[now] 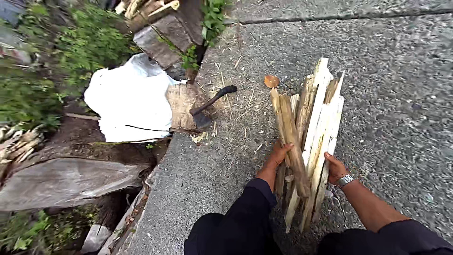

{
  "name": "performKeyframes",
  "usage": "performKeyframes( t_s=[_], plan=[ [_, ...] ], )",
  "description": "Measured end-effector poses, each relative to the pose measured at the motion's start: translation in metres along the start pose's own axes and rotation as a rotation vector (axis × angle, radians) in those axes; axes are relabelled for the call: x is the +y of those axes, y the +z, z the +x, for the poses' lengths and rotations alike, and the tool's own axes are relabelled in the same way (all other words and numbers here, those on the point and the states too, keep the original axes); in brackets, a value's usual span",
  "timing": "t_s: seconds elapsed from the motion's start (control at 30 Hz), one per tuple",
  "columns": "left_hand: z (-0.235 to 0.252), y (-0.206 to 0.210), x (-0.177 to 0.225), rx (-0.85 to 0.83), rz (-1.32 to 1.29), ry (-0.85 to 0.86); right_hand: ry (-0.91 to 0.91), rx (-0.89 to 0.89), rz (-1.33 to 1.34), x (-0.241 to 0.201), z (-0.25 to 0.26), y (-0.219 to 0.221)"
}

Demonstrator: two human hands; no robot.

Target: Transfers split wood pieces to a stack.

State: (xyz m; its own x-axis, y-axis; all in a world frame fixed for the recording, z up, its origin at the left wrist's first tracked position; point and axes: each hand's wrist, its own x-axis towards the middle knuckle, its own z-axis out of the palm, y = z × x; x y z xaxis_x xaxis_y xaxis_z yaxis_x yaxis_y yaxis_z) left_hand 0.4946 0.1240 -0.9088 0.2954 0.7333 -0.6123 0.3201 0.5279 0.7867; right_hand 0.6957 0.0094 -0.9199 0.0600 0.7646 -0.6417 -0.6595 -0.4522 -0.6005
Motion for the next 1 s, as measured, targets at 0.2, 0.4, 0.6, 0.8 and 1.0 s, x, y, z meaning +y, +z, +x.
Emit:
performKeyframes(
  t_s=[0.2,0.4,0.6,0.8,1.0],
  plan=[
    [-0.009,0.023,0.006,-0.004,-0.030,0.018,-0.011,0.061,0.005,-0.007,-0.016,-0.009],
    [-0.017,0.029,0.009,-0.139,-0.167,-0.035,-0.054,0.075,0.113,0.008,-0.024,-0.023],
    [-0.023,0.036,0.011,-0.172,-0.229,-0.077,-0.049,0.094,0.161,0.014,-0.027,-0.029],
    [-0.025,0.028,0.003,-0.176,-0.215,-0.122,-0.015,0.131,0.145,0.015,-0.034,-0.014],
    [-0.031,0.025,0.009,-0.190,-0.185,-0.182,-0.016,0.104,0.140,0.019,-0.038,-0.022]
  ],
)
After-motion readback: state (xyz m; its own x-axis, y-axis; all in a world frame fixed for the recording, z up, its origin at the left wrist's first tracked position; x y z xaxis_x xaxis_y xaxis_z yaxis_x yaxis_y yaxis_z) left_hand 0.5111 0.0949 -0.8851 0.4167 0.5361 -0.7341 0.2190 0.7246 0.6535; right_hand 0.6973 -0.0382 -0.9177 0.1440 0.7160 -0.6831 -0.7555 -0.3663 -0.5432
